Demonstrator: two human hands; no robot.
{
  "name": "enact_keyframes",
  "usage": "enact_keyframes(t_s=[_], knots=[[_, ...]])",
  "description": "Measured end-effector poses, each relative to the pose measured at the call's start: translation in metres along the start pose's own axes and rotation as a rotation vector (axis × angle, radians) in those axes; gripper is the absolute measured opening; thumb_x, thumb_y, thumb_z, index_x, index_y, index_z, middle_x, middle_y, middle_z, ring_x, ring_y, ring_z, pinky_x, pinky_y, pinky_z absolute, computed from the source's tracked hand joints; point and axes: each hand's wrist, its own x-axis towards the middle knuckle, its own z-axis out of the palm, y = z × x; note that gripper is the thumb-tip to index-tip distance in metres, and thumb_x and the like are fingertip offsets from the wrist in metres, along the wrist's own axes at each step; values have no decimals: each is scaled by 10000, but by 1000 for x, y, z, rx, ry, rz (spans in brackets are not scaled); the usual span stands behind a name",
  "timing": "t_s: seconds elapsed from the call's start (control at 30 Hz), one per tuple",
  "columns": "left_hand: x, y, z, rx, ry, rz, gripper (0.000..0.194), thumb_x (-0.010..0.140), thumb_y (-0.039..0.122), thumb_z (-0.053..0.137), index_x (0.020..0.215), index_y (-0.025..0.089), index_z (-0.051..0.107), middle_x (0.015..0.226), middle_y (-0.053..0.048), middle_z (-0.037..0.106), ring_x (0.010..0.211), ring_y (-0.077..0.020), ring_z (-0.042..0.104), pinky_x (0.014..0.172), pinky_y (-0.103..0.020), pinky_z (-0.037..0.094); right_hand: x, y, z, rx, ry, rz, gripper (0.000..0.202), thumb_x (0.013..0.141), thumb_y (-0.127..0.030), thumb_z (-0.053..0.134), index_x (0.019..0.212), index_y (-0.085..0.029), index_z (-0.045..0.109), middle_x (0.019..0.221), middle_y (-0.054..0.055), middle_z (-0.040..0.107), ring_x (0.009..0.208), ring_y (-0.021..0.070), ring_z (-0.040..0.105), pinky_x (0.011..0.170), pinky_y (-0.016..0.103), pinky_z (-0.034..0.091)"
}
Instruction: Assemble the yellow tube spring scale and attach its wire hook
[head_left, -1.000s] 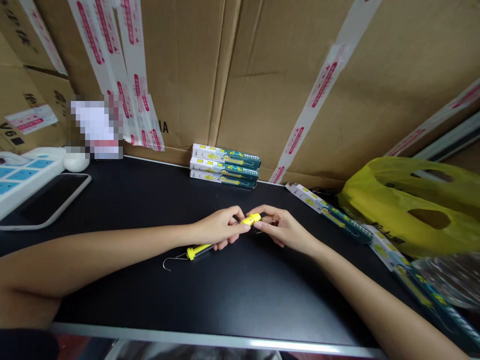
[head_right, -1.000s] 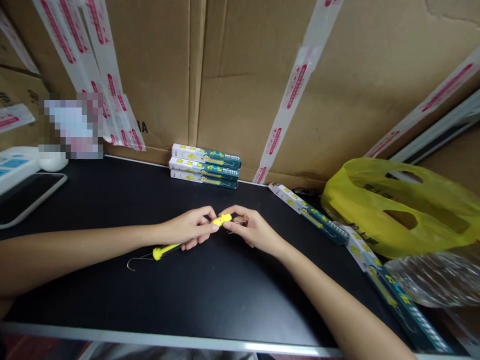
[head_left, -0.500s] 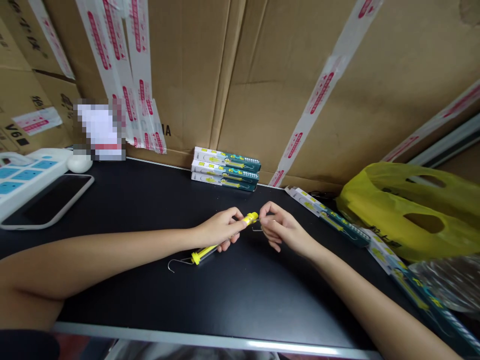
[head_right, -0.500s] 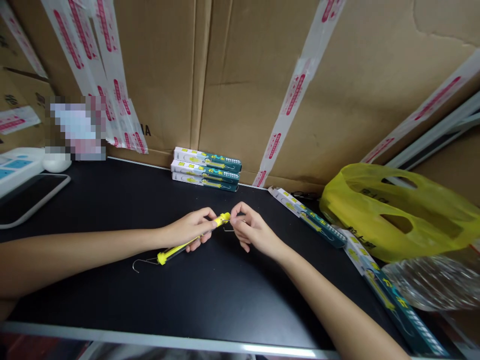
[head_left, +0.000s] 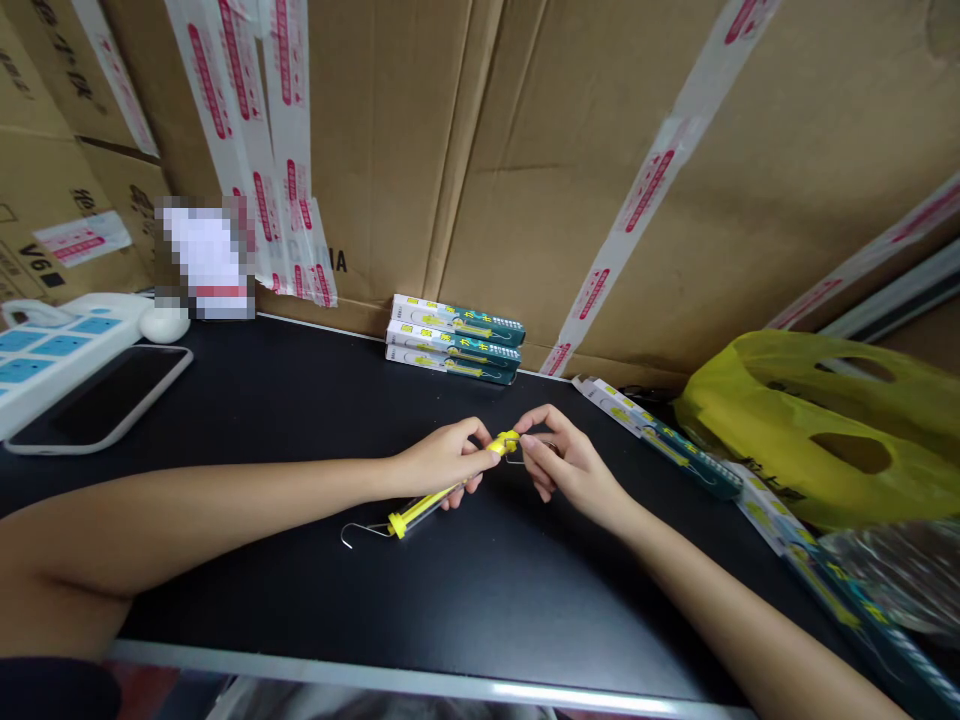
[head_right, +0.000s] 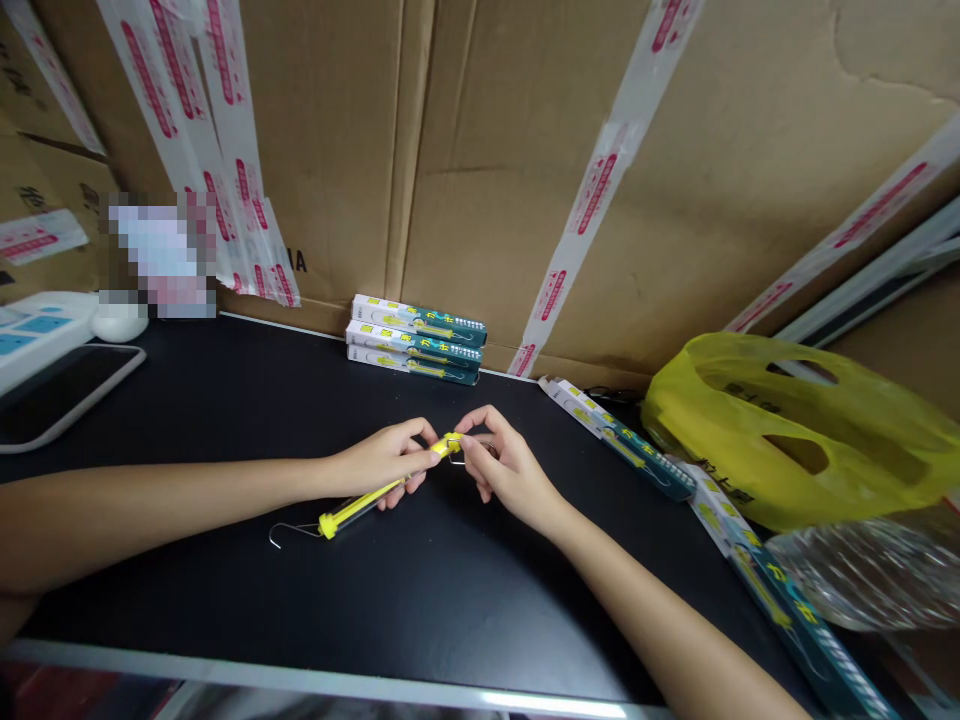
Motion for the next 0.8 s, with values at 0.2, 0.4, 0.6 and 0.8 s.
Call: enact_keyframes(t_s=[0.2, 0.4, 0.6, 0.8], knots=[[1, 0, 0, -2, -30, -20, 262, 895, 443, 540, 955, 220, 416, 565, 85, 542, 355, -88, 511, 348, -166, 410, -4, -2, 4, -89, 24, -23, 258, 939, -469, 514, 1005, -224, 464, 534, -107, 377, 423, 75, 339, 385, 190, 329], [2, -1, 2, 40, -21, -11, 317, 898, 518, 523, 905, 223, 408, 493, 83, 531, 338, -103, 510, 340, -179, 422, -9, -4, 13, -168, -42, -34, 195, 983, -404, 420, 1028, -218, 460, 577, -88, 358, 487, 89, 322, 467, 219, 290], [-1, 1, 4, 66, 17, 33, 369, 879, 577, 524, 882, 218, 440, 482, 71, 536, 335, -119, 533, 329, -189, 432, -9, -4, 18, -242, -49, -42, 92, 963, -280, 399, 1005, -213, 445, 552, -95, 368, 501, 98, 327, 506, 231, 284], [-4, 1, 6, 57, 42, 57, 314, 901, 519, 510, 873, 210, 461, 476, 64, 536, 338, -115, 536, 330, -180, 433, -9, -7, 22, -148, -21, 8, 100, 944, -306, 447, 976, -233, 387, 530, -113, 374, 463, 87, 309, 464, 215, 240]])
